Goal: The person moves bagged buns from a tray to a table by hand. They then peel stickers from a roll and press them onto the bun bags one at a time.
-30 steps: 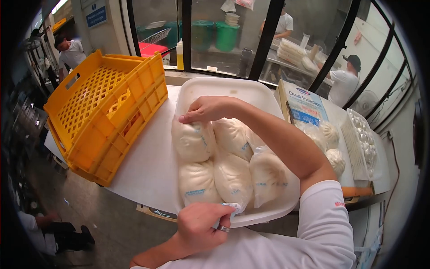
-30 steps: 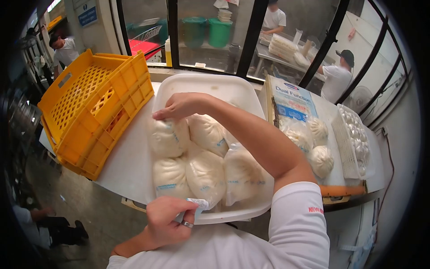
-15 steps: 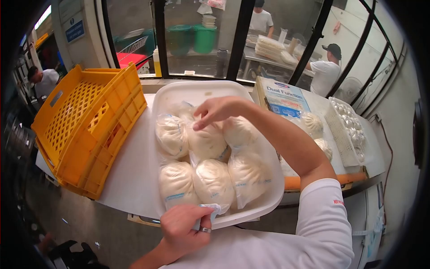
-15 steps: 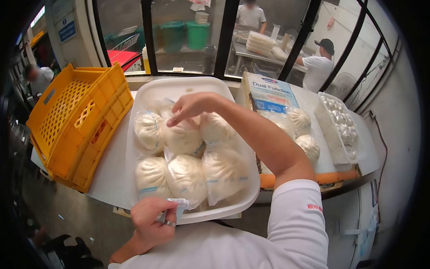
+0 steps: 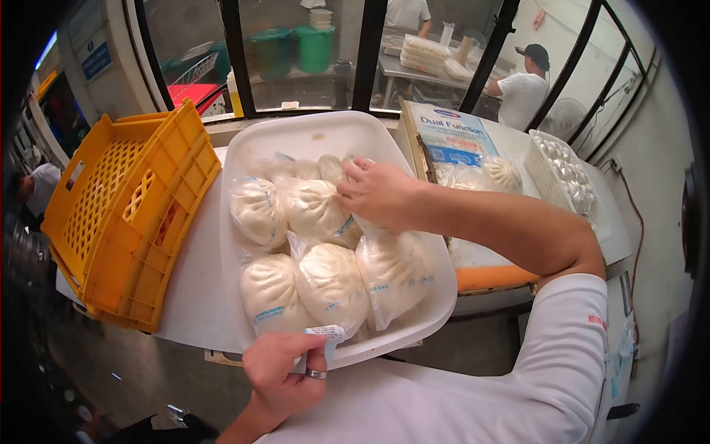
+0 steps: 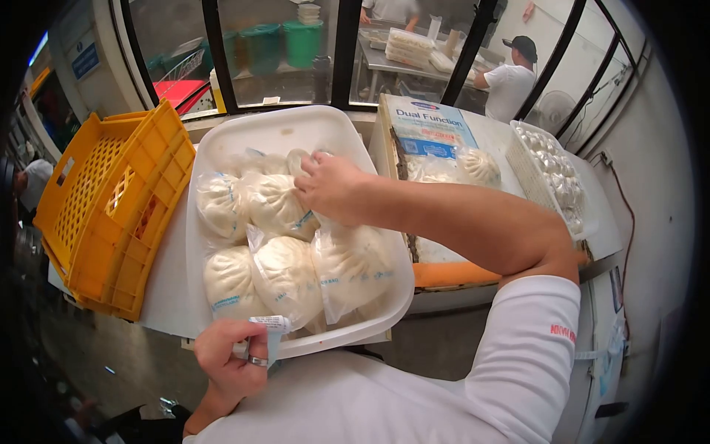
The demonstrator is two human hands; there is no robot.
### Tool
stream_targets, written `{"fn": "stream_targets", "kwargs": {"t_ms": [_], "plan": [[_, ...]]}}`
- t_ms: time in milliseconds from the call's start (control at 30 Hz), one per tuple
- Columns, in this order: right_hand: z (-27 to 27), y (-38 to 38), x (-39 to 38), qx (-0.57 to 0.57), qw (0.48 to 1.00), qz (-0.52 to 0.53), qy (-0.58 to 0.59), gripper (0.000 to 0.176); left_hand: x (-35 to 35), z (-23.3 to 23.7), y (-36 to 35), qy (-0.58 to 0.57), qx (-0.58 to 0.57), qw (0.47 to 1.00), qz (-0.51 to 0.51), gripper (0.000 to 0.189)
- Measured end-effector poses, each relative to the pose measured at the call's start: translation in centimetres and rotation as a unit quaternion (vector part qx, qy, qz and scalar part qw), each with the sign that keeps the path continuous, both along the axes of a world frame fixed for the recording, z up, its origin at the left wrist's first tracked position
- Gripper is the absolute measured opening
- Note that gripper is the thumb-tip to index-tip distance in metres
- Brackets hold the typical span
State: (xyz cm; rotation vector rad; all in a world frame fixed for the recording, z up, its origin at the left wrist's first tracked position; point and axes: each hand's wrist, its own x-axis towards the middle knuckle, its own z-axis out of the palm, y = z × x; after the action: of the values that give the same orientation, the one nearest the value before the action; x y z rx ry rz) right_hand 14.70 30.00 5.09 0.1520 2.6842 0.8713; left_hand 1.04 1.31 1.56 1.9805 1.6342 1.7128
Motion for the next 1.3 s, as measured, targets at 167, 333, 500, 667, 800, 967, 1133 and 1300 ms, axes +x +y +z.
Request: {"fn": "stream_targets", "kwargs": {"t_ms": [167,333,500,667,800,967,1133,1300], "plan": [[-0.5,0.9,0.7,-0.038,0.999,0.006,0.0,0.065,0.0,0.0,-0.2,-0.01,-0.007,1.0,0.0,0.016],[3.7,1.1,0.2,-0.088,0.99,-0.111,0.001,0.05,0.1,-0.1,-0.2,-0.007,-0.003,1.0,0.006,0.015],[0.3,2.1,2.3,-0.079,0.995,-0.044,0.045,0.059,0.3,-0.2,0.0,-0.003,0.006,1.0,0.01,0.014],[2.5,4.0,2.1,-0.252,0.914,-0.206,0.241,0.045,0.6,-0.5,-0.1,0.002,0.004,1.0,0.024,0.013],[4.4,8.6,3.1,-0.597,0.564,-0.323,0.469,0.028,0.6,-0.4,-0.2,0.003,-0.001,1.0,0.031,0.016],[5.3,9.1,8.6,-0.754,0.279,-0.248,0.541,0.026,0.7,-0.3,-0.2,0.003,-0.015,0.999,0.032,0.023],[5.1,11.2,16.8,-0.708,0.217,-0.244,0.626,0.024,0.8,-1.0,-0.3,0.0,-0.024,0.998,0.054,0.017],[6.3,13.0,26.0,-0.624,0.203,-0.281,0.7,0.029,2.0,-0.5,-0.2,0.006,-0.017,0.997,0.074,0.009]]}}
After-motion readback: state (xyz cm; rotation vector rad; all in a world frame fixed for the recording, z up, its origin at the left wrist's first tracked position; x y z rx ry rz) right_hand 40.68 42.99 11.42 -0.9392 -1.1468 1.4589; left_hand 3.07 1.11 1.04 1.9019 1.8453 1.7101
